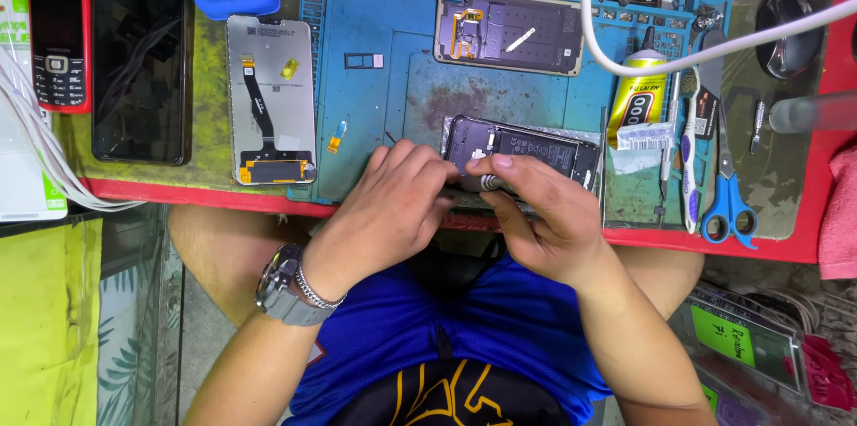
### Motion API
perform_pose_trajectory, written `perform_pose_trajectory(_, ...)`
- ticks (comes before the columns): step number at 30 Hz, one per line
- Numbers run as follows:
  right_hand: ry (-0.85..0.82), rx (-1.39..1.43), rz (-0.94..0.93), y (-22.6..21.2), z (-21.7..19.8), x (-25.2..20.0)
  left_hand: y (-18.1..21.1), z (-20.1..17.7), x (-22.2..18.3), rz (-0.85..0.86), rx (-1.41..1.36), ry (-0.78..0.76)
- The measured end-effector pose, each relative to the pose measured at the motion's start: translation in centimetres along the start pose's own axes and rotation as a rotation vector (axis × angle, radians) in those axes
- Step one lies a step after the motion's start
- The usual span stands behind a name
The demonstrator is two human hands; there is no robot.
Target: The person uses a screwdriver to remove screws from the back of a smartphone. They then lift the back cover, disconnect a ribbon cable, and place the cover aside. The person continues to use the screwdriver on the internal components of the phone.
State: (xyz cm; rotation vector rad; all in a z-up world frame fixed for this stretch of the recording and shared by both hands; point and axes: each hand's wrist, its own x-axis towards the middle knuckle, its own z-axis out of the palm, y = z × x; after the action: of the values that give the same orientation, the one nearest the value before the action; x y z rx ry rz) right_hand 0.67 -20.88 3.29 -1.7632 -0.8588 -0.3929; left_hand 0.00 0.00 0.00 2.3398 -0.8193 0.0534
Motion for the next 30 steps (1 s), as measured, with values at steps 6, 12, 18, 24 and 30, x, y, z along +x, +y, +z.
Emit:
perform_pose_trajectory(6, -0.021, -0.01, 0.009, 0.2, 0.2, 0.1, -0.2, 0.4, -0.2, -0.002, -0.008, 0.018)
perform_pose_trajectory(12, -0.019, -0.002, 0.015, 0.3, 0.3, 0.0, -0.4, 0.2, -0.3, -0.016, -0.055, 0.032)
perform_pose_trajectory(18, -0.056, 0.021, 0.017, -0.3, 0.8, 0.9, -0.7, 1.0, -0.5, -0.025, -0.048, 0.063)
perform_pose_trajectory(24, -0.127, -0.028, -0.026, -1.2, 0.6, 2.3, -0.6, 1.3, -0.6, -0.024, -0.029, 0.1)
perform_pose_trajectory(30, -0.183, -0.058, -0.005, -1.3, 0.6, 2.2, -0.9, 1.8, -0.9, -0.017, 0.004, 0.098)
